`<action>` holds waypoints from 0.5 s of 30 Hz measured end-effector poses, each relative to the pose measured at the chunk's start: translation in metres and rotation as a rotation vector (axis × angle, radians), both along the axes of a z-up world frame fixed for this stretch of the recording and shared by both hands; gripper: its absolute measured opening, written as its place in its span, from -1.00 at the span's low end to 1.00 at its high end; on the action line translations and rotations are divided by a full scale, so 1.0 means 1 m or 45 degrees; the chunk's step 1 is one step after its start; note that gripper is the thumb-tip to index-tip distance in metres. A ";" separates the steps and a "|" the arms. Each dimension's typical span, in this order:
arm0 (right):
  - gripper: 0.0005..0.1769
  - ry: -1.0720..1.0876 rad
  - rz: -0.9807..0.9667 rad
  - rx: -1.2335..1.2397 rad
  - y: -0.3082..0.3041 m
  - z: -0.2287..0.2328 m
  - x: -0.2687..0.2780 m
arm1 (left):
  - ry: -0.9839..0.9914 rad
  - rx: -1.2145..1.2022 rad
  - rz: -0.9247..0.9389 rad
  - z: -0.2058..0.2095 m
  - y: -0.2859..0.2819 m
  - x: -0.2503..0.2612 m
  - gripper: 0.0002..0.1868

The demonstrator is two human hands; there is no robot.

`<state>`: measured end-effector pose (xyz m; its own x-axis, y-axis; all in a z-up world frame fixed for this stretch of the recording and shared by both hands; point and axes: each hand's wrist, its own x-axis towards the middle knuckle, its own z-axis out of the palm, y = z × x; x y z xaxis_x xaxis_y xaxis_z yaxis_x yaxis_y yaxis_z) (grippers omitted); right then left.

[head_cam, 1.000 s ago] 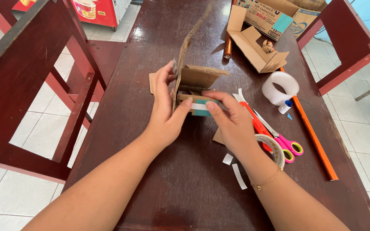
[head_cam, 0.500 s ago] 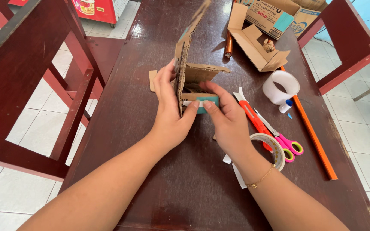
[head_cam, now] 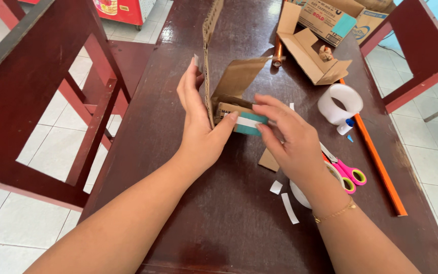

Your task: The person assembles a small cardboard box by folding flaps, cutting excess material with a utility knife, and securing edges with tape. They use scissors to trim tape and repeatedly adjust the box structure to ensure it holds its shape.

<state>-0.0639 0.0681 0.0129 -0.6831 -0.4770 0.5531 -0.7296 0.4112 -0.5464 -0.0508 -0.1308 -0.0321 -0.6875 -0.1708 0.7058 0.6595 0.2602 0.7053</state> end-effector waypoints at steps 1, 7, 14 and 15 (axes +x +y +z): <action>-0.60 -0.065 0.037 -0.052 -0.002 0.001 0.002 | 0.007 0.006 0.000 0.000 -0.001 0.000 0.08; -0.56 -0.409 0.149 -0.259 -0.007 0.004 0.007 | -0.005 0.075 -0.043 0.003 -0.001 -0.001 0.04; -0.60 -0.087 -0.014 0.128 0.005 0.014 0.008 | 0.049 -0.040 -0.013 0.007 0.002 0.007 -0.07; -0.61 -0.139 -0.026 0.126 0.004 0.014 0.009 | 0.061 -0.038 -0.014 0.006 0.002 0.008 -0.08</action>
<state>-0.0545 0.0725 0.0266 -0.7469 -0.5105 0.4261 -0.6588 0.4812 -0.5782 -0.0429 -0.1285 -0.0259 -0.6545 -0.1422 0.7426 0.6951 0.2732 0.6650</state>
